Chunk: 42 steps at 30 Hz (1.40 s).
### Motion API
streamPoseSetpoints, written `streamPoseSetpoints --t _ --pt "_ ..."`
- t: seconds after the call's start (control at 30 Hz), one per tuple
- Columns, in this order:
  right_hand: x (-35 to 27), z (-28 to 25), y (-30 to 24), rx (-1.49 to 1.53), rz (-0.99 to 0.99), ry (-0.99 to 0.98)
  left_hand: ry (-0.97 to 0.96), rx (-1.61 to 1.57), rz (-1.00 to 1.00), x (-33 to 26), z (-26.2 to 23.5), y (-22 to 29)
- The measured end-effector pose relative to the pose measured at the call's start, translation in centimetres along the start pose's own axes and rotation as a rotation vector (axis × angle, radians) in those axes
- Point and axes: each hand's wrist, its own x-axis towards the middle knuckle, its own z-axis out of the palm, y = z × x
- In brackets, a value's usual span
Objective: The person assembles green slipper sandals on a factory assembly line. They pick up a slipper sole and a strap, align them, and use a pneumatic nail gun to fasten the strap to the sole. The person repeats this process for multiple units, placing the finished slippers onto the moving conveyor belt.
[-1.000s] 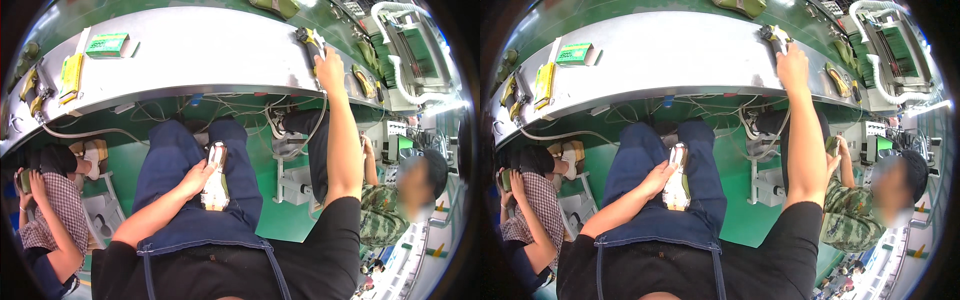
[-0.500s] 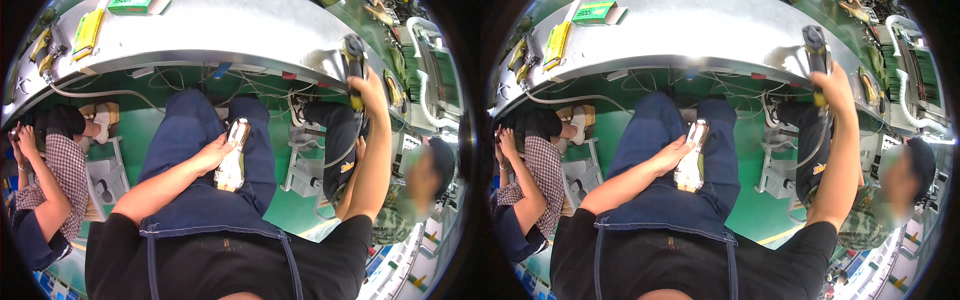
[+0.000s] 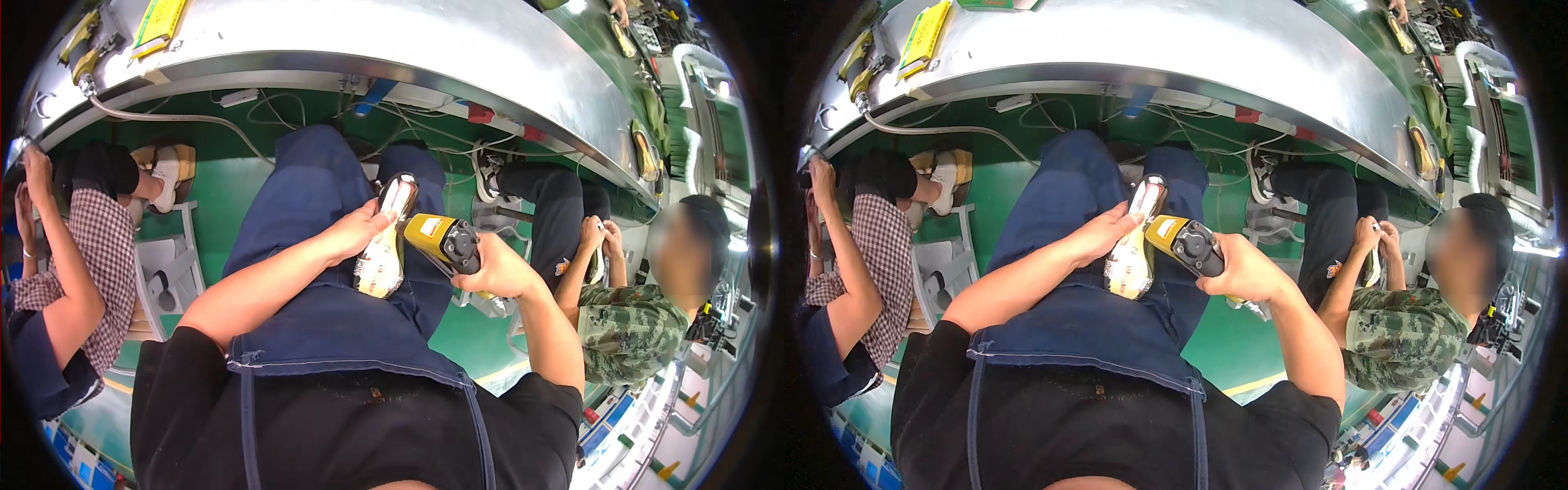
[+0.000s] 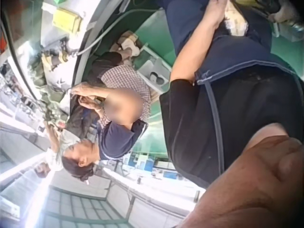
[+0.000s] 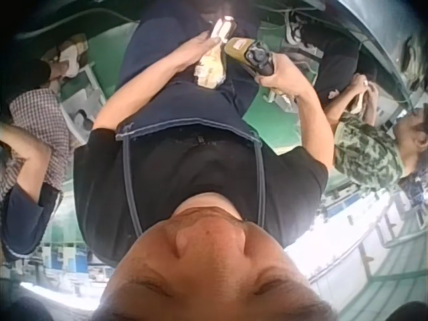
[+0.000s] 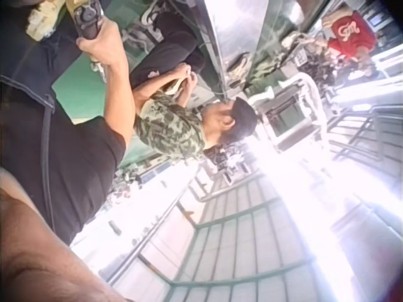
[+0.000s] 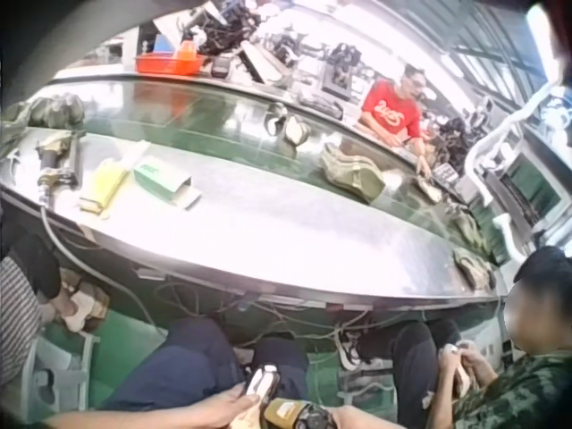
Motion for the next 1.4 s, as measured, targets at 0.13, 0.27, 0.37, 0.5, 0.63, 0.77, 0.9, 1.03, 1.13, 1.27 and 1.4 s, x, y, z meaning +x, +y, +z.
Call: streamPoseSetpoints --t 0.13,0.27,0.37,0.5,0.63,0.77,0.9,1.03,1.13,1.27,1.4 --pt "0.1 0.0 -0.2 -0.011 0.031 -0.024 0.022 -0.052 0.014 1.2 -0.4 -2.0" --pt "0.0 -0.5 -1.5 -0.068 0.053 0.001 -0.023 -0.075 0.031 0.9 -0.5 -1.9" --pt "0.1 -1.2 -1.9 -0.141 0.036 0.021 -0.037 -0.065 0.025 0.8 -0.6 -1.9" --pt "0.9 -1.0 -4.0 -0.13 0.076 -0.01 -0.051 -0.049 -0.021 0.5 -0.7 -1.8" --pt "2.2 -0.8 -5.2 -0.185 0.065 -0.072 -0.124 -0.046 0.027 0.2 -1.1 -1.7" --pt "2.8 -0.7 -3.8 -0.243 0.045 -0.109 -0.155 0.0 0.064 -0.2 -1.1 -1.8" --pt "2.9 -1.1 -5.6 -0.333 0.063 -0.102 -0.173 -0.008 0.063 -0.4 -1.4 -1.6" --pt "0.7 -3.5 -5.6 -0.363 -0.076 0.114 -0.174 -0.008 0.043 -1.0 -1.7 -1.2" --pt "-1.5 -6.0 -8.7 -0.214 -0.063 0.461 -0.159 -0.054 0.038 -0.8 -1.9 -1.7" --pt "-0.1 -11.0 -10.9 -0.455 -0.278 0.889 -0.157 -0.09 0.013 0.0 -1.7 -2.1" --pt "4.8 -17.1 -10.1 -0.974 -0.184 1.194 -0.171 -0.215 -0.072 0.7 -1.0 -1.3"
